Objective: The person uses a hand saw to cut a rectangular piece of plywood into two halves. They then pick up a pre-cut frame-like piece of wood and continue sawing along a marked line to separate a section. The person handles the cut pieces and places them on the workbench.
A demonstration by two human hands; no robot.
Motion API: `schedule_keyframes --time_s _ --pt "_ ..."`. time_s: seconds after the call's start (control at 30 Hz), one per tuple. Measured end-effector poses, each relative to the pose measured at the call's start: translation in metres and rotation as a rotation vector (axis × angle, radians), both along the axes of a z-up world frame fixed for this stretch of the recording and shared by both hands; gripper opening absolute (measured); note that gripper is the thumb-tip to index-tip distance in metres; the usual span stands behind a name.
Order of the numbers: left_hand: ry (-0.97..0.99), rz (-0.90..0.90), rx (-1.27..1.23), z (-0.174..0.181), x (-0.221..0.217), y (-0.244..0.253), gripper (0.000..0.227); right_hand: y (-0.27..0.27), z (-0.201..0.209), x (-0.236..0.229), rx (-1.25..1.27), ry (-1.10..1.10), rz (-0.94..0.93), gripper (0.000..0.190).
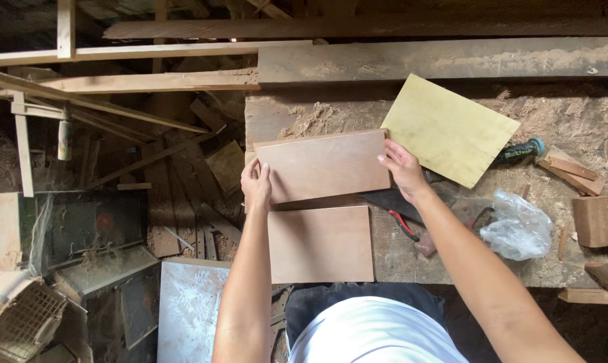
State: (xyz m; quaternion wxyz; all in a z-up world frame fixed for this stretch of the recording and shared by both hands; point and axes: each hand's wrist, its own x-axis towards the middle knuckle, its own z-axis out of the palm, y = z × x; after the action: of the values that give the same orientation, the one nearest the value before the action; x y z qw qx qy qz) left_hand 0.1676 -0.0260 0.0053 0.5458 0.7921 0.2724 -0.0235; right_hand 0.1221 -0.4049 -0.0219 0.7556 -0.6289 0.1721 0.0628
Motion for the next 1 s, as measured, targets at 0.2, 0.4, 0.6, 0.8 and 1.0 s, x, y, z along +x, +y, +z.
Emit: schedule_keyframes --time_s 0.2,0.4,0.6,0.8,1.0 --pt "0.084 -0.182 0.089 0.012 0.004 0.004 0.061 0.009 0.008 -0.004 -0.708 0.145 -0.089 0.052" --pt "0.229 -0.076 -0.086 0.006 0.011 0.014 0.06 0.016 0.009 0.004 -0.725 0.329 -0.011 0.042" --pt "0.107 0.001 -0.193 0.027 0.016 0.03 0.044 0.015 0.01 0.017 -0.519 0.162 -0.063 0.036" --pt "-0.117 0.033 -0.262 0.048 0.033 0.041 0.041 0.022 0.023 0.041 -0.347 -0.042 -0.037 0.036" --pt "-0.378 0.004 -0.352 0.058 0.031 0.041 0.036 0.024 0.046 0.05 -0.153 -0.154 -0.009 0.042"
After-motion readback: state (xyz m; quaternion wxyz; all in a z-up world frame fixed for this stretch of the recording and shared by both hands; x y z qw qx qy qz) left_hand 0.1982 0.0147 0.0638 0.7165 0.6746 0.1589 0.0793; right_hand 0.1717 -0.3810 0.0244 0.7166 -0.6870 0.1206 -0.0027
